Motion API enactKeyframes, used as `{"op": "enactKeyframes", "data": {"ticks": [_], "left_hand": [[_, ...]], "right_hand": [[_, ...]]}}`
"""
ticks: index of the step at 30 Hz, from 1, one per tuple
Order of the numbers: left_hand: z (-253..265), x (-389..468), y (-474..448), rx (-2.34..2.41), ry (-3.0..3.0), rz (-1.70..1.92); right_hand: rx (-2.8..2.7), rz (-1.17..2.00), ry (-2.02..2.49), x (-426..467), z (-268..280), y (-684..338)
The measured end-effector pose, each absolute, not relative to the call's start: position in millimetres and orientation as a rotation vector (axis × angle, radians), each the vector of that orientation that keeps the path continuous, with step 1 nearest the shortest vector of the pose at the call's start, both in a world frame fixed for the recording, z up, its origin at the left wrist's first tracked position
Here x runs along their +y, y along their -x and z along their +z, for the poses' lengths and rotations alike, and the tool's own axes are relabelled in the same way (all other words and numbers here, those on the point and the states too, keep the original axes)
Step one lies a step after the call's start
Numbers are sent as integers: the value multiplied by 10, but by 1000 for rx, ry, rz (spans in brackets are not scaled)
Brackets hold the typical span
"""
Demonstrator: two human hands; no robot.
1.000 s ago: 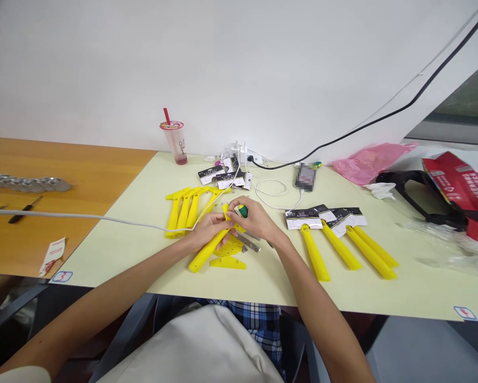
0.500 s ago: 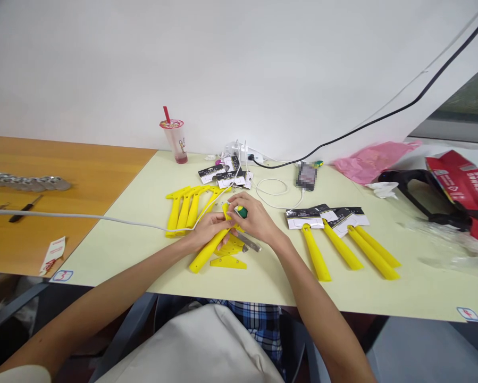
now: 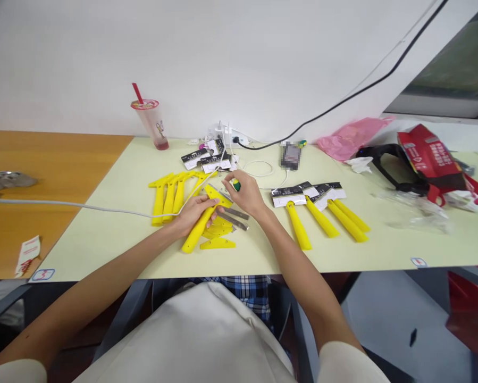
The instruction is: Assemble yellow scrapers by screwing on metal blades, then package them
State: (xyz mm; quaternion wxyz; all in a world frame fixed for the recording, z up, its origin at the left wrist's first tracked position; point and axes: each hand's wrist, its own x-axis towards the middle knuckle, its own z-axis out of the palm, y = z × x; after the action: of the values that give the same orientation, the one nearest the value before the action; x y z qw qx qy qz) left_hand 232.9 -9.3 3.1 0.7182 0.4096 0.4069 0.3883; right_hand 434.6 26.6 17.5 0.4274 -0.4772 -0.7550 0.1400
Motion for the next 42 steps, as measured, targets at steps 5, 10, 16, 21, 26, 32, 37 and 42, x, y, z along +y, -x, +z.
{"op": "enactKeyframes", "data": {"ticks": [5, 10, 16, 21, 26, 32, 37, 42], "left_hand": [[35, -88, -2321, 908, -932, 878], [77, -103, -2333, 916, -943, 868], [75, -100, -2333, 909, -955, 880], [34, -88, -2331, 900, -967, 882], [19, -85, -2329, 898, -963, 887], [22, -82, -2326, 898, -974, 882], [32, -80, -2302, 878, -961, 842], [53, -92, -2289, 802, -894, 861]], "right_hand": [[-1768, 86, 1052, 325, 229, -4446], [-1736, -59, 990, 320, 295, -4490], [-1757, -42, 964, 339, 274, -4505], [-1749, -49, 955, 335, 287, -4524], [-1760, -46, 965, 344, 282, -4529], [-1743, -5, 975, 326, 260, -4507], [-1494, 124, 884, 314, 368, -4629], [-1387, 305, 787, 157, 558, -4857]]}}
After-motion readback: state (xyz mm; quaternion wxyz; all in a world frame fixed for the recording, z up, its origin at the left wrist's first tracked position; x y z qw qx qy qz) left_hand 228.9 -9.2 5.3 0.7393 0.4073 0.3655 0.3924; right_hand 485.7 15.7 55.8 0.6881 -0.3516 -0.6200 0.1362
